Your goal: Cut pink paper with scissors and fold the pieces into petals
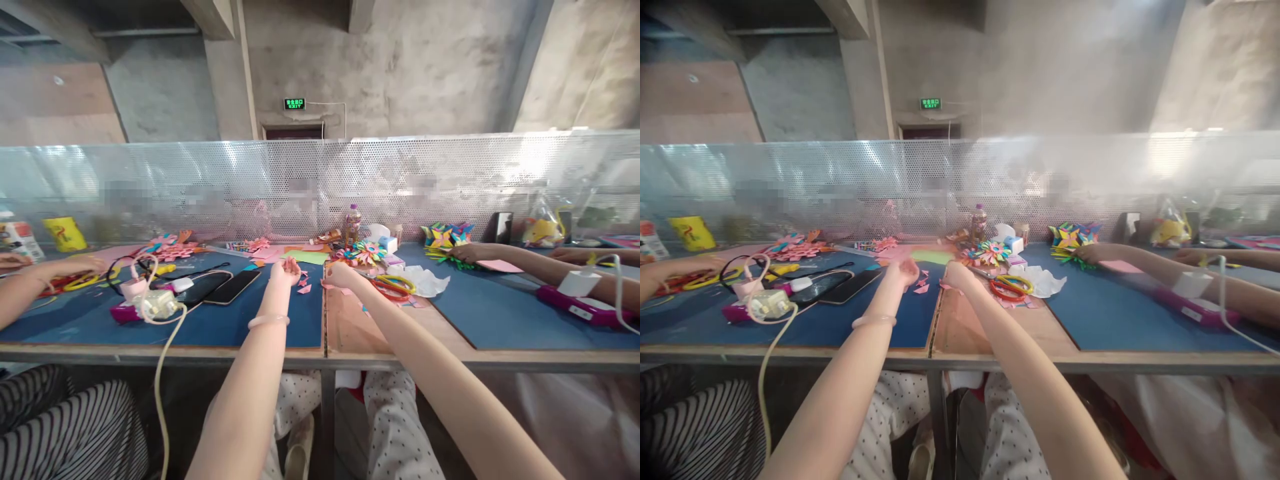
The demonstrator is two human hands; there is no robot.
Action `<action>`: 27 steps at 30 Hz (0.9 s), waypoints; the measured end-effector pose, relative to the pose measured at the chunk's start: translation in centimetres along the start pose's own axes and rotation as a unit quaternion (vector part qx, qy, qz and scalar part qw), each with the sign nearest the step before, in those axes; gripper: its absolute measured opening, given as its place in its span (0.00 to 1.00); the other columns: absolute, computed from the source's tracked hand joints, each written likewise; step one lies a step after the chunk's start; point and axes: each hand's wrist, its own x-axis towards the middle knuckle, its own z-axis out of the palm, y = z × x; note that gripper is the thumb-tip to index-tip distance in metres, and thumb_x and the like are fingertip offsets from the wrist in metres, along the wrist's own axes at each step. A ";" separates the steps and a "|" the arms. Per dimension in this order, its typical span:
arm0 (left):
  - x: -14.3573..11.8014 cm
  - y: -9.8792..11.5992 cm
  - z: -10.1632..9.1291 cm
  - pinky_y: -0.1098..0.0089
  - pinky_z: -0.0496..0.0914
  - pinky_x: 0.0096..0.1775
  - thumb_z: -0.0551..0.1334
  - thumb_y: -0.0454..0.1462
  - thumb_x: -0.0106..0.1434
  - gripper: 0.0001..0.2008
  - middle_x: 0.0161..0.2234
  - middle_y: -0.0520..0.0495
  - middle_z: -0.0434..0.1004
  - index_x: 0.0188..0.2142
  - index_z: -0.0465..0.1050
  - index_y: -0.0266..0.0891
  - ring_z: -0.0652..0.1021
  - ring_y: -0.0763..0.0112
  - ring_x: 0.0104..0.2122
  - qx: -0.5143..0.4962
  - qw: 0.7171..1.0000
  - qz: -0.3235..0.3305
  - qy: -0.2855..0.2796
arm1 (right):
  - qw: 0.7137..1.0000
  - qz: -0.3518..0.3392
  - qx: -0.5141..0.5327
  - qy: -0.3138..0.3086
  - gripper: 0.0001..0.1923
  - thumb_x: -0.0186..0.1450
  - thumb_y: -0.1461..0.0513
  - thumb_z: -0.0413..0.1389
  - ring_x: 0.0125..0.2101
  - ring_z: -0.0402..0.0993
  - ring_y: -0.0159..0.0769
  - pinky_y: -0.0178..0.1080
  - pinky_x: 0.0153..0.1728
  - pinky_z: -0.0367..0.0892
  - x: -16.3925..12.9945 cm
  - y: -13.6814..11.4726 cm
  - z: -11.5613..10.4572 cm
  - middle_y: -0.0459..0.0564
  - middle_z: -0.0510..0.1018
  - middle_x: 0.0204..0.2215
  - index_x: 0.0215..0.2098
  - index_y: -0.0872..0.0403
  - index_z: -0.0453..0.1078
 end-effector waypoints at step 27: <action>-0.5 0.5 -0.3 0.78 0.62 0.16 0.47 0.28 0.59 0.10 0.15 0.53 0.66 0.27 0.65 0.37 0.67 0.78 0.11 -0.021 0.998 0.011 0.062 | 0.971 -0.152 0.162 0.093 0.19 0.53 0.74 0.49 0.42 0.71 0.34 0.31 0.40 0.63 3.4 -1.6 6.0 0.54 0.77 0.40 0.43 0.57 0.64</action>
